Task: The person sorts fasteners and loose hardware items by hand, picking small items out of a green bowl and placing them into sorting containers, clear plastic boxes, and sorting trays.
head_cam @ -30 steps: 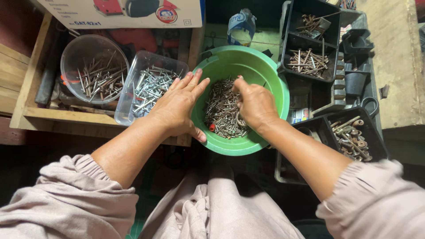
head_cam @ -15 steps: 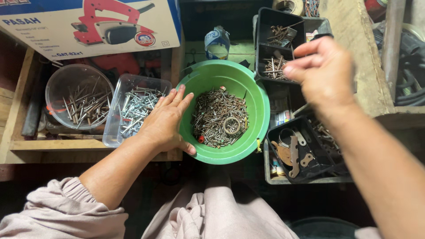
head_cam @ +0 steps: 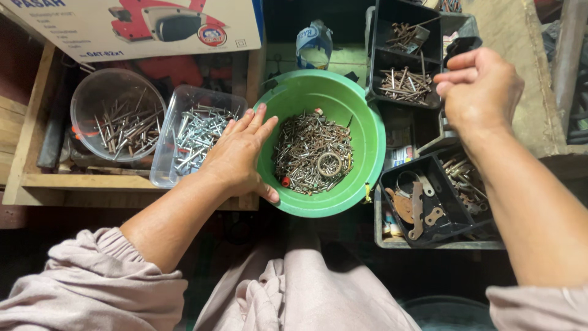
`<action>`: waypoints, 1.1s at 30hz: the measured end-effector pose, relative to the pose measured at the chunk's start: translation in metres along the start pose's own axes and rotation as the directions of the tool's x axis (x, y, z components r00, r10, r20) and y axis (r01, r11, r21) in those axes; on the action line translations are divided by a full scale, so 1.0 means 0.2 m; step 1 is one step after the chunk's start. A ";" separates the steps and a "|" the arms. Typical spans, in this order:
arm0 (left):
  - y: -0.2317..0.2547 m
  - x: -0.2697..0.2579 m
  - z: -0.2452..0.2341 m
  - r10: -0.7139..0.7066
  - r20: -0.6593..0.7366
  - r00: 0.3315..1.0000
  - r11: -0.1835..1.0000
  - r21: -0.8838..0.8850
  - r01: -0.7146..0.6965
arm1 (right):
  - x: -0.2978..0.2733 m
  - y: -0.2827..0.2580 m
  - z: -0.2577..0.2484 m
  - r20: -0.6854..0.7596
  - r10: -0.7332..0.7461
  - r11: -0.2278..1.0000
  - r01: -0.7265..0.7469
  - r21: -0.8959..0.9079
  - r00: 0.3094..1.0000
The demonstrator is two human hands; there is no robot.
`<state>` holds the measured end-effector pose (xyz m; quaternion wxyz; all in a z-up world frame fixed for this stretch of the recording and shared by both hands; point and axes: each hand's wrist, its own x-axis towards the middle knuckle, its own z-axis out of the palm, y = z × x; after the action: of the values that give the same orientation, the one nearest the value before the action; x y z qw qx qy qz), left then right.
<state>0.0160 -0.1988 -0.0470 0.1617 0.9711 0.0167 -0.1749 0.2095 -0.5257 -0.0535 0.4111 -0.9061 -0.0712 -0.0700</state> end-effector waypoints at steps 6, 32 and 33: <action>0.00 0.01 -0.01 0.006 0.004 1.000 1.000 0.003 -0.006 | 0.09 -0.01 0.10 0.103 -0.290 0.937 0.304 -0.170 0.952; -0.01 0.00 0.02 0.021 -0.052 0.998 0.999 -0.037 -0.023 | -0.47 -0.30 0.66 0.587 -0.512 0.800 0.598 0.058 0.627; -0.02 0.00 0.02 0.026 -0.058 0.998 0.999 -0.037 -0.028 | -0.48 -0.30 0.68 0.581 -0.554 0.752 0.658 0.041 0.597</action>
<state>0.0151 -0.1970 -0.0523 0.1818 0.9726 0.0115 -0.1443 0.1146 -0.3904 -0.1169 0.2400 -0.8384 -0.4861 0.0564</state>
